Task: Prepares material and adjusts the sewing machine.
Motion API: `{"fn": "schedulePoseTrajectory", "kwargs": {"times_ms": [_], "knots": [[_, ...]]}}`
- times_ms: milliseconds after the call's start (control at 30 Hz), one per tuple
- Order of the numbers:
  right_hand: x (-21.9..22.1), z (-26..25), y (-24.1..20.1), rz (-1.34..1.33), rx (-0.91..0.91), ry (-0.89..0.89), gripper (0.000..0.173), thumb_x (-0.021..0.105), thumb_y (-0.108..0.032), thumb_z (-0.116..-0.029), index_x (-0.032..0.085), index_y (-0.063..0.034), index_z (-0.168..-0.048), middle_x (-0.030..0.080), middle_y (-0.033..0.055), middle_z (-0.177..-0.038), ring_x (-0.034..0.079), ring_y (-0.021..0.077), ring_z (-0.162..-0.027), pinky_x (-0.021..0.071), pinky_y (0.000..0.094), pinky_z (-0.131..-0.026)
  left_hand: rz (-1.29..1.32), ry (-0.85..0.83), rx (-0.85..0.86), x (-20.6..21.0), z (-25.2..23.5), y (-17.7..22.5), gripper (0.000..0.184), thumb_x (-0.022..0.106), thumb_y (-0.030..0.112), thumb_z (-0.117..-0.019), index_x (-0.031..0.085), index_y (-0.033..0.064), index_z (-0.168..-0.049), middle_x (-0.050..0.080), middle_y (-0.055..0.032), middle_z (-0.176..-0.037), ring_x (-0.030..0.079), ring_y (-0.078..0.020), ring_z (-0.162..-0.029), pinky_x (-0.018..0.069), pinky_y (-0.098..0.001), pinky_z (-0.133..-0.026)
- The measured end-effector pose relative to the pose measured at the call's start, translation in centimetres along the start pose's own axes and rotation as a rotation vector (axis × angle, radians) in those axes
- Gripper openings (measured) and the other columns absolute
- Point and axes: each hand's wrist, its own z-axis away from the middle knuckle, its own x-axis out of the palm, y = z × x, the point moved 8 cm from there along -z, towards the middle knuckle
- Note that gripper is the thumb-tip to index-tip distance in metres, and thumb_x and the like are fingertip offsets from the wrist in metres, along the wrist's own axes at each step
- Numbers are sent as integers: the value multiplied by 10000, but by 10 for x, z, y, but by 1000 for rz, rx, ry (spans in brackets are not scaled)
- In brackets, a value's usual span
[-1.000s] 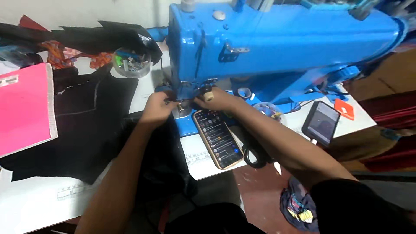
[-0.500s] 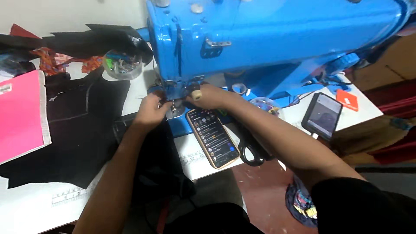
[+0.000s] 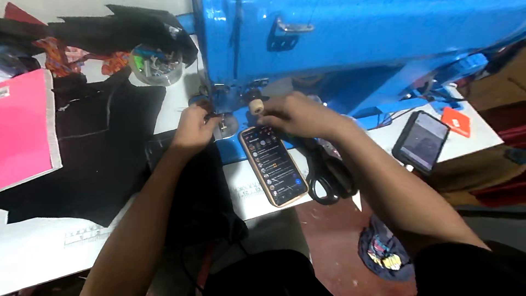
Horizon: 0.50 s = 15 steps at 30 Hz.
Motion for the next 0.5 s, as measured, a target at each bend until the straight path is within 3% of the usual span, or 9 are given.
{"fn": "schedulePoseTrajectory", "kwargs": {"times_ms": [133, 233, 300, 400, 433, 500], "knots": [[-20, 18, 0, 42, -5, 42, 238, 570, -214, -1044, 716, -27, -1030, 705, 107, -945, 677, 204, -880, 542, 412, -824, 1, -41, -71, -1, -1, -1, 208, 614, 109, -994, 710, -62, -1064, 685, -235, -1151, 655, -297, -1119, 490, -480, -1010], [-38, 41, -4, 75, -17, 79, 248, 562, -233, -1039, 722, -44, -1059, 707, 88, -972, 677, 171, -883, 559, 379, -827, -47, -137, -100, -3, 1, 0, 250, 604, 125, -1002, 707, -95, -1063, 631, -293, -1250, 555, -420, -1259, 404, -575, -1082], [-56, 62, -5, 103, 16, 156, 274, 553, -249, -1043, 719, -35, -1086, 714, 100, -988, 681, 170, -878, 569, 385, -815, -52, -208, -140, -4, 4, -1, 230, 626, 108, -978, 698, -101, -1042, 592, -310, -1285, 513, -451, -1281, 385, -602, -1075], [-104, 109, 3, 160, 114, 494, 353, 514, -238, -1068, 694, 61, -1119, 707, 176, -1027, 666, 149, -911, 554, 353, -861, -60, -223, -158, -7, 6, 2, 200, 719, 108, -928, 729, -70, -1019, 586, -287, -1332, 540, -430, -1265, 409, -612, -1056], [-124, 128, 14, 167, 154, 645, 362, 514, -234, -1075, 680, 82, -1137, 706, 165, -1051, 658, 106, -938, 545, 309, -892, -73, -198, -159, -7, 6, 2, 189, 736, 113, -920, 745, -52, -1012, 604, -281, -1315, 562, -426, -1246, 421, -615, -1045], [-163, 169, 51, 152, 230, 946, 333, 501, -230, -1080, 650, 60, -1146, 694, 62, -1039, 648, 31, -937, 544, 251, -890, -99, -138, -164, -8, 8, 0, 159, 743, 116, -922, 774, -14, -1009, 646, -265, -1254, 601, -411, -1194, 443, -603, -1020]]}}
